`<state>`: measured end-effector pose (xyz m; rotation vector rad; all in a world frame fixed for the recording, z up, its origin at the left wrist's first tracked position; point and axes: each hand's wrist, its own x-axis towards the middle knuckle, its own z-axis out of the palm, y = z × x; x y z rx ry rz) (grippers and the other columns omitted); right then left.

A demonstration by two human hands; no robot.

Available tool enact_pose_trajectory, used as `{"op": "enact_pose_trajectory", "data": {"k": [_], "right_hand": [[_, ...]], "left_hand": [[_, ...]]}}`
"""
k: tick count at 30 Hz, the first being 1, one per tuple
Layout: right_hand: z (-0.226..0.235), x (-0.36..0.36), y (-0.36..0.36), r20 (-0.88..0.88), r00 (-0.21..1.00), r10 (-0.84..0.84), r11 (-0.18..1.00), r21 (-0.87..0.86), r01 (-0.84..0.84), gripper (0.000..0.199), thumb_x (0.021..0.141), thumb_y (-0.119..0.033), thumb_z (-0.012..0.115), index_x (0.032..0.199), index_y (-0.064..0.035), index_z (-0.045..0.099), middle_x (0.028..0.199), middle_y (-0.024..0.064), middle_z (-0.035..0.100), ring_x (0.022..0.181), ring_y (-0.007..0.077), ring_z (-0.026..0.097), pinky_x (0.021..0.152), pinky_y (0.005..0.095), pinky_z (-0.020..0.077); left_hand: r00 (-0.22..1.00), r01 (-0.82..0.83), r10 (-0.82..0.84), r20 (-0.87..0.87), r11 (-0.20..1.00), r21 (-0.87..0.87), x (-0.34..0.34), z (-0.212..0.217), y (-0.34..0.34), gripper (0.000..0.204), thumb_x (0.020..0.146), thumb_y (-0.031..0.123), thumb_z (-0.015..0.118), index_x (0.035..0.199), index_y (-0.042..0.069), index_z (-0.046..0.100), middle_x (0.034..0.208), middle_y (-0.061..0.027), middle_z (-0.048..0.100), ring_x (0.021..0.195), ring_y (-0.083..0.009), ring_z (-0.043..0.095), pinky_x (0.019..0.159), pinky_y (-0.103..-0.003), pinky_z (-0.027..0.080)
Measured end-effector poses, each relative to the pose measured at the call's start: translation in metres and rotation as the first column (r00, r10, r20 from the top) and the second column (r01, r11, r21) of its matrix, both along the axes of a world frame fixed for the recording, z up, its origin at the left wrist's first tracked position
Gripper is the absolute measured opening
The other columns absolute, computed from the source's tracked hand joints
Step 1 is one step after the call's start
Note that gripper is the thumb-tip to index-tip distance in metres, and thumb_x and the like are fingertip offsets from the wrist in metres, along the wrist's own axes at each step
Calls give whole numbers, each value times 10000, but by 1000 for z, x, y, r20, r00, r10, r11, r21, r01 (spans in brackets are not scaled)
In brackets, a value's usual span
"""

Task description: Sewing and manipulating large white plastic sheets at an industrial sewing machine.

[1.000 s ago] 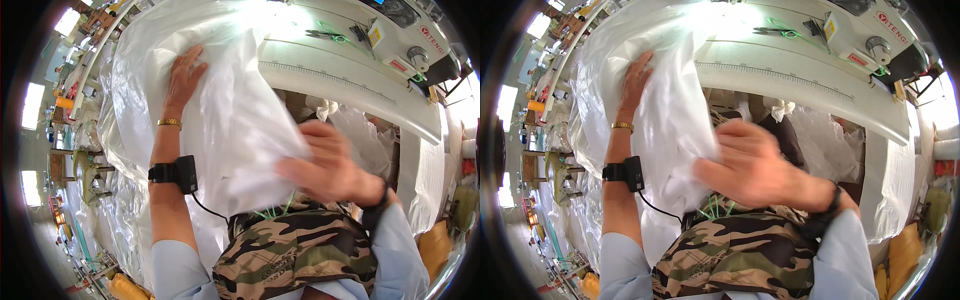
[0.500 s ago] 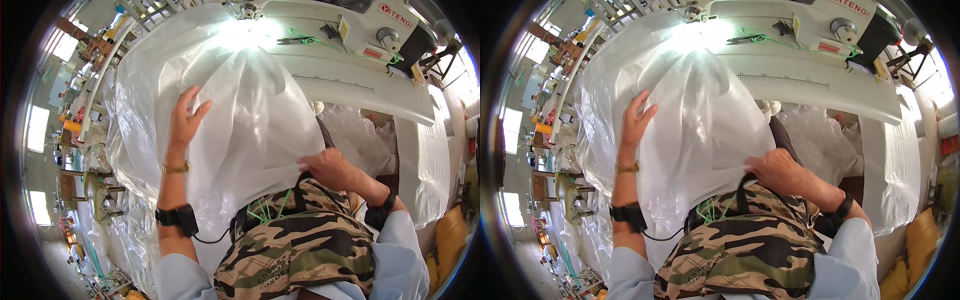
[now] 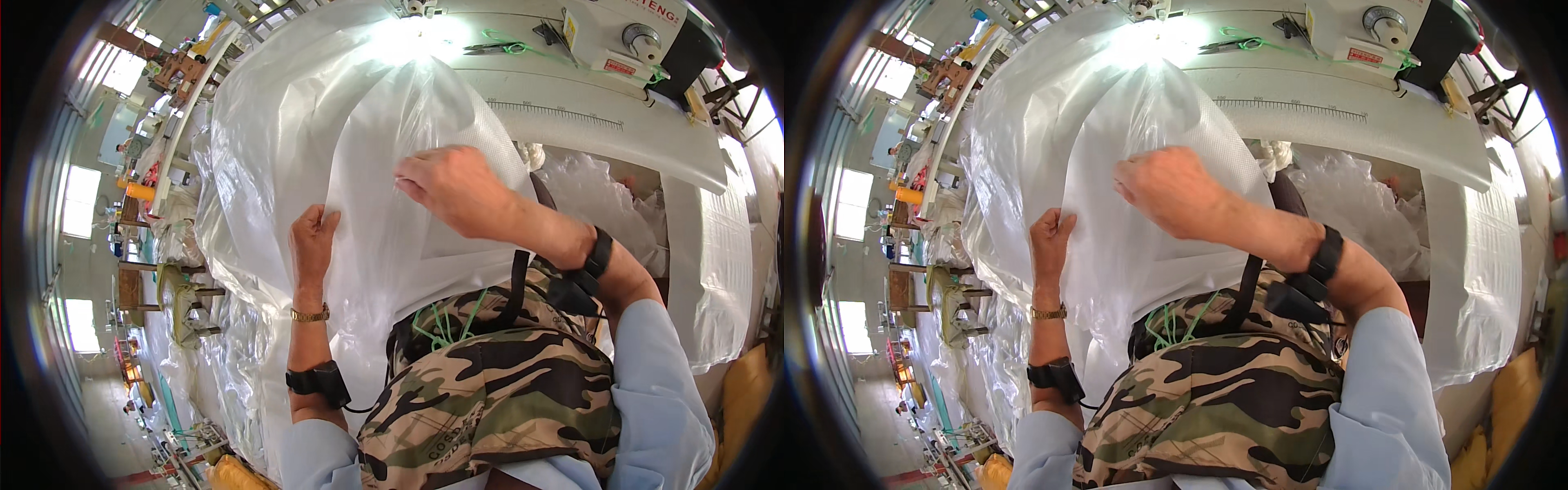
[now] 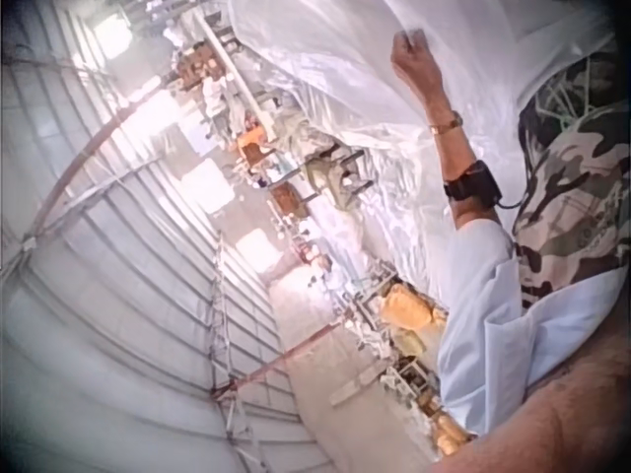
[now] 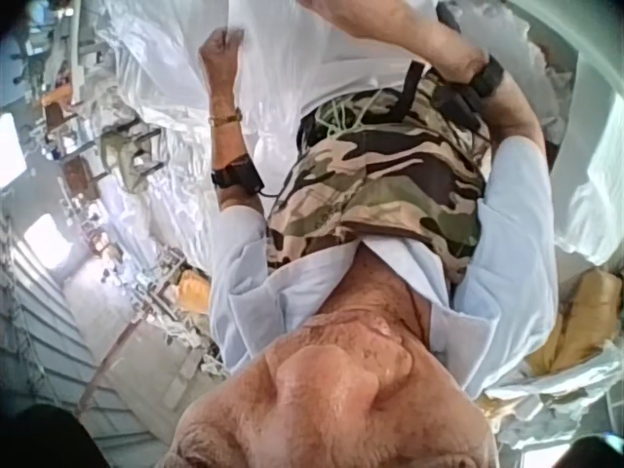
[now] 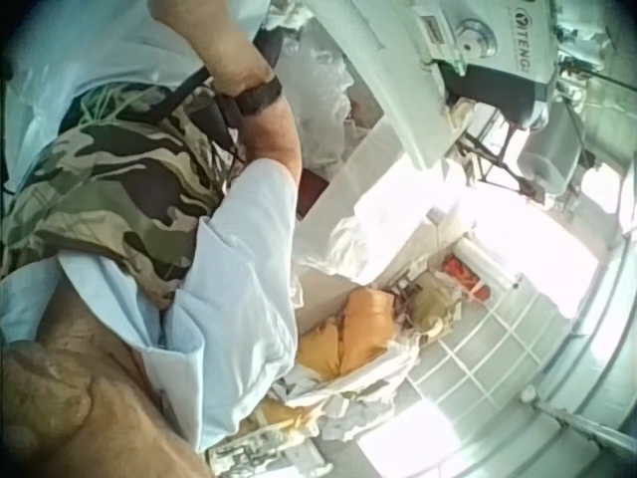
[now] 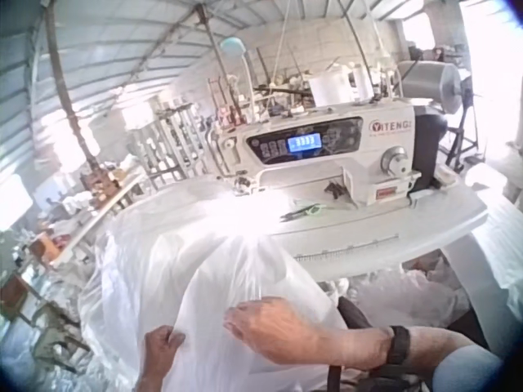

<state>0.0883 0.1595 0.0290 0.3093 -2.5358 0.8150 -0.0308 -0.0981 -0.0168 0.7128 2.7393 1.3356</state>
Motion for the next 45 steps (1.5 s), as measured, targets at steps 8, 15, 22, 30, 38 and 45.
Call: {"op": "enact_pose_trajectory", "data": {"k": [8,15,22,30,38,45], "right_hand": [[-8,-76,-40,331,925,184,866,390,-312,137,872,-184,632,835,-64,688,826,122,679,818,302,667,702,411,511],[-17,-59,-45,405,873,272,852,319,-414,96,853,-137,634,814,-52,654,800,137,670,835,326,662,723,431,507],[35,23,-37,227,918,325,942,7,-335,176,907,-184,618,824,-36,574,636,147,606,650,392,621,606,481,471],[19,50,-52,205,934,294,955,-100,-279,242,912,-236,632,794,-49,534,633,139,588,601,374,616,540,459,469],[-1,54,-66,102,930,354,933,34,-359,229,887,-223,644,766,-53,549,716,82,610,644,282,642,596,406,511],[-10,50,-76,91,897,431,898,49,-437,174,856,-190,641,802,-36,580,740,87,608,690,273,636,642,380,515]], "left_hand": [[995,66,-66,-78,998,-9,-5,19,6,259,893,212,686,852,-37,628,623,-23,504,588,-98,392,552,-283,370],[968,74,-113,-222,982,-176,-15,61,-7,167,871,126,695,858,-24,623,616,-63,474,583,-95,410,556,-268,390],[950,309,-307,53,951,-26,6,116,-3,166,892,106,680,805,-20,615,658,38,509,638,-41,423,575,-236,388],[762,443,-500,411,866,232,64,35,34,209,910,56,622,758,47,478,705,68,414,696,-27,370,588,-209,365],[720,246,-481,500,851,464,84,36,39,113,967,74,565,874,20,600,771,32,618,716,-21,508,641,-189,430],[781,188,-395,484,888,420,82,39,35,165,989,147,571,901,14,612,774,35,606,706,-21,484,627,-181,400]]}}
